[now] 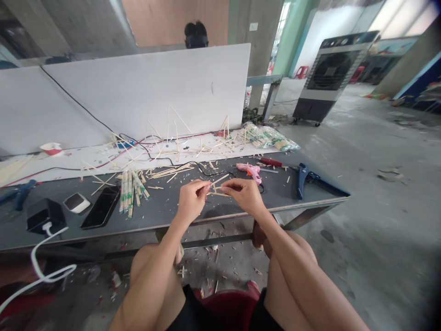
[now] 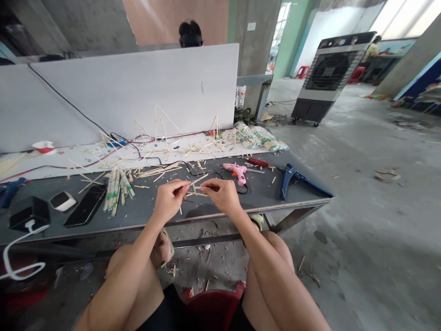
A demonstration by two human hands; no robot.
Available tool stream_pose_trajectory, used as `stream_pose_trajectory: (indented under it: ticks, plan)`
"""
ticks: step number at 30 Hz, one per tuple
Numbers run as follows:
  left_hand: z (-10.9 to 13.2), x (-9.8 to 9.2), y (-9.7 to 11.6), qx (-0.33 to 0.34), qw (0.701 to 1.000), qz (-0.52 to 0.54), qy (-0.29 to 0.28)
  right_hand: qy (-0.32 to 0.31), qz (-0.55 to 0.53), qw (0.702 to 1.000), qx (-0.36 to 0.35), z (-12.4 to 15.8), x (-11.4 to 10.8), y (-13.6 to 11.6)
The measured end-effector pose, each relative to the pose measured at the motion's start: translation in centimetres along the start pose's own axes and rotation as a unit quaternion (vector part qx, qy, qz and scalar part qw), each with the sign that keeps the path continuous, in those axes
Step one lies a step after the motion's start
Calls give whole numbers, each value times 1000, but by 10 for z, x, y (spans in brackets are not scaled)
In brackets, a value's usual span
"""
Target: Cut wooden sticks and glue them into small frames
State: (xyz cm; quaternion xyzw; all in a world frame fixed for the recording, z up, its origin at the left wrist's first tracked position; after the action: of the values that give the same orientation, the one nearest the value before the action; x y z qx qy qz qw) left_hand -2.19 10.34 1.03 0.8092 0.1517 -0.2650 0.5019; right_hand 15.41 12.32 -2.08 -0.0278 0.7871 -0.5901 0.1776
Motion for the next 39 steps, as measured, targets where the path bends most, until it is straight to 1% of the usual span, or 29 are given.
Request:
stream_pose_trajectory:
  ticks: [2, 4, 7, 9, 10, 12, 14, 16, 18, 21, 23, 26, 31, 34, 39]
  plan:
    - [-1, 3, -2, -8, 1000, -1, -4, -3, 18, 1000, -1, 1, -7, -3]
    - [-2, 7, -7, -22, 1000, 3, -8, 14, 21, 1000, 3, 3, -20, -2]
    - [-5, 18, -17, -54, 998, 8, -23, 81, 2, 996, 30, 6, -50, 10]
    - [-8, 29, -23, -79, 995, 2, -53, 124, -7, 991, 56, 10, -69, 21]
    - [-9, 34, -26, -89, 993, -6, -72, 137, -7, 988, 68, 12, -76, 26]
    - [-11, 46, -30, -106, 988, -31, -107, 139, 1, 986, 89, 15, -84, 34]
    - [-13, 55, -34, -115, 982, -68, -134, 122, 24, 986, 107, 17, -87, 39]
    - [-15, 62, -38, -111, 977, -105, -151, 100, 61, 986, 120, 18, -85, 41]
    - [-17, 67, -40, -93, 974, -141, -154, 74, 113, 984, 120, 18, -81, 40]
    - [-18, 68, -40, -58, 970, -193, -133, 34, 191, 977, 88, 14, -69, 36]
    - [-18, 67, -39, -38, 969, -213, -118, 6, 218, 974, 59, 10, -58, 35]
    - [-17, 66, -36, -14, 970, -213, -115, -39, 237, 970, 32, 4, -41, 38]
    - [-14, 71, -35, -1, 971, -181, -157, -95, 294, 951, -20, -5, -18, 43]
    - [-12, 75, -39, -10, 969, -173, -176, -120, 315, 941, -39, -8, -10, 46]
    - [-11, 76, -44, -19, 970, -170, -175, -140, 335, 931, -35, -10, -2, 49]
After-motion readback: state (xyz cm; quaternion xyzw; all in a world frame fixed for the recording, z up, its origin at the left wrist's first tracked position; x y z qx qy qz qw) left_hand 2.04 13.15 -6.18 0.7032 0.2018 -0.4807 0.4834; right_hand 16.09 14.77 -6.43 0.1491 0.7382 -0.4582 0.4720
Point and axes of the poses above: each hand's wrist, its own z-axis away from the middle knuckle, its own x-axis out of the palm, y = z × x, the point moved 8 cm from there along -z, towards the middle knuckle, and after that the axes turned 10 degrees about -y, right-handed, at the moved point
